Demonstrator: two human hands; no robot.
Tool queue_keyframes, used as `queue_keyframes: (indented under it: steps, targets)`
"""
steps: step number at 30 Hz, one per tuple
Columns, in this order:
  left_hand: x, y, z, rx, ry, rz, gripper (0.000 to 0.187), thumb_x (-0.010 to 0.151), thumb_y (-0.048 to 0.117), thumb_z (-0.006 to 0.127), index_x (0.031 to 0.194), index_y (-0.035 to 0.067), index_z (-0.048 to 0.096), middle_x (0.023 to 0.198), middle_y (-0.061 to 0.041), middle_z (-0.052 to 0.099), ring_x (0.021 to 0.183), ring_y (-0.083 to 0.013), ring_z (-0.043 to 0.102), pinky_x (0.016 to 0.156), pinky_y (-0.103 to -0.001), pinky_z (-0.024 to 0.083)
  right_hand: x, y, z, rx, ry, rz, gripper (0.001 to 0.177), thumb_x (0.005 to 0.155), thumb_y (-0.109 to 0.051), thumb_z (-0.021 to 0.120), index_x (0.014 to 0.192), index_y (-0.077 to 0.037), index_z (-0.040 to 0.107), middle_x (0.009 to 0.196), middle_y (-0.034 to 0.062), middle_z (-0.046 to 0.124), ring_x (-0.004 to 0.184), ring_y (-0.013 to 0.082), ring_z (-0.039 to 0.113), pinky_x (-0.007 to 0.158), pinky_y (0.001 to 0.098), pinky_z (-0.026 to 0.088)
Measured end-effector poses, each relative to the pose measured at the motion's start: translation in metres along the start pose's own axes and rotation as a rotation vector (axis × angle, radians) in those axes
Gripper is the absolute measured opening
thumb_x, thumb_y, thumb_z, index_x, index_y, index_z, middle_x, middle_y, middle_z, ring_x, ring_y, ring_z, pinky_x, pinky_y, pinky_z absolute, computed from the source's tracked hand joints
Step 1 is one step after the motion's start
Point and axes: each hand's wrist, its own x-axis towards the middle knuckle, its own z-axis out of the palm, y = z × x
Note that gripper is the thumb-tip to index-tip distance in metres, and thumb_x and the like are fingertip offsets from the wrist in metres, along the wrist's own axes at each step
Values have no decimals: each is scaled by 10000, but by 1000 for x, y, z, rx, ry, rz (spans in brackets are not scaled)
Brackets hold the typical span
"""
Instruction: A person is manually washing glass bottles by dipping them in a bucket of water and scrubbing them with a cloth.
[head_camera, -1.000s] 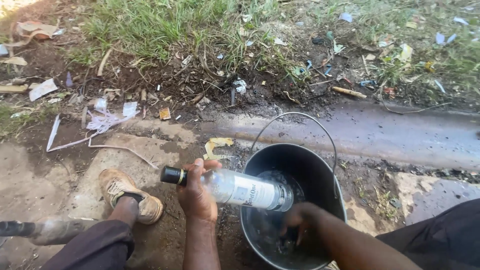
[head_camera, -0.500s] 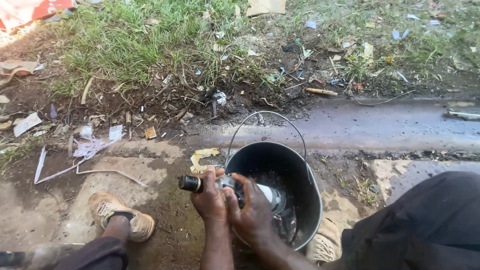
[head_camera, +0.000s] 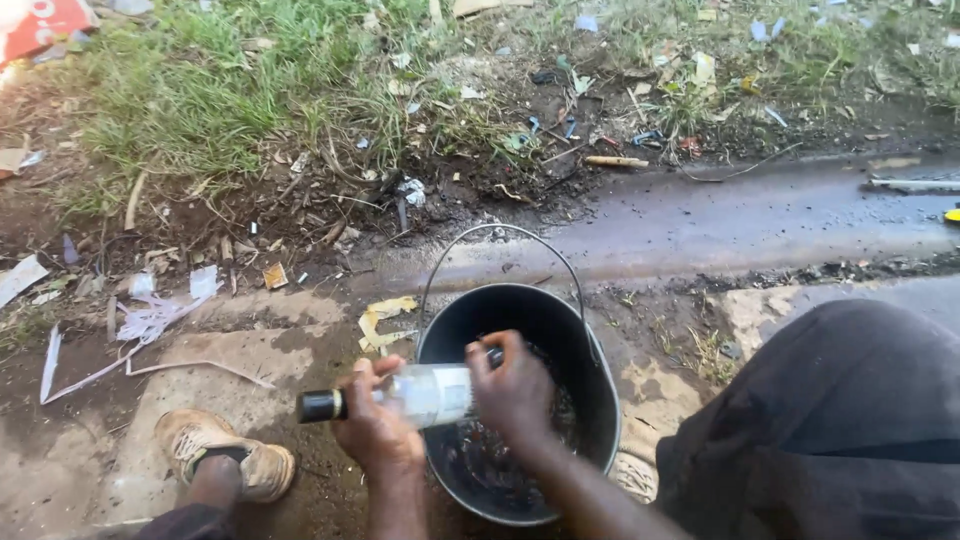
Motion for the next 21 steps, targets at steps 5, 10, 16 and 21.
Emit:
queue_keyframes:
  steps: [5,10,16,21]
  targets:
    - [7,16,-10,235,-432,194,146,895,227,756,781,163,690,821,-75,818,746,-215,782,644,-436,656,60,38,5,-117,-462,289,536,957,-546,656,1344,-186,747,1438,140,659,1300,347,656,1055,460,523]
    - [0,24,-14,365,-497,135,165,909,251,740,789,150,689,831,-105,846,691,-235,780,578,-410,625,105,93,44,-458,-640,151,529,950,-544,747,1320,-166,736,1284,100,742,1162,292,710,931,391,581]
    - [-13,32,4,715,-508,242,137,870,259,781,811,136,792,861,-50,881,825,-209,852,793,-416,678,114,187,119,-936,-902,-201,379,949,-256,668,1269,-75,757,1373,141,690,1182,317,714,930,429,624]
    - [-6,20,-2,623,-592,371,162,877,241,765,796,108,809,853,-68,872,825,-212,855,802,-402,688,72,163,90,-853,-1225,-56,450,936,-321,696,1329,-104,729,1413,97,673,1223,281,672,987,408,573]
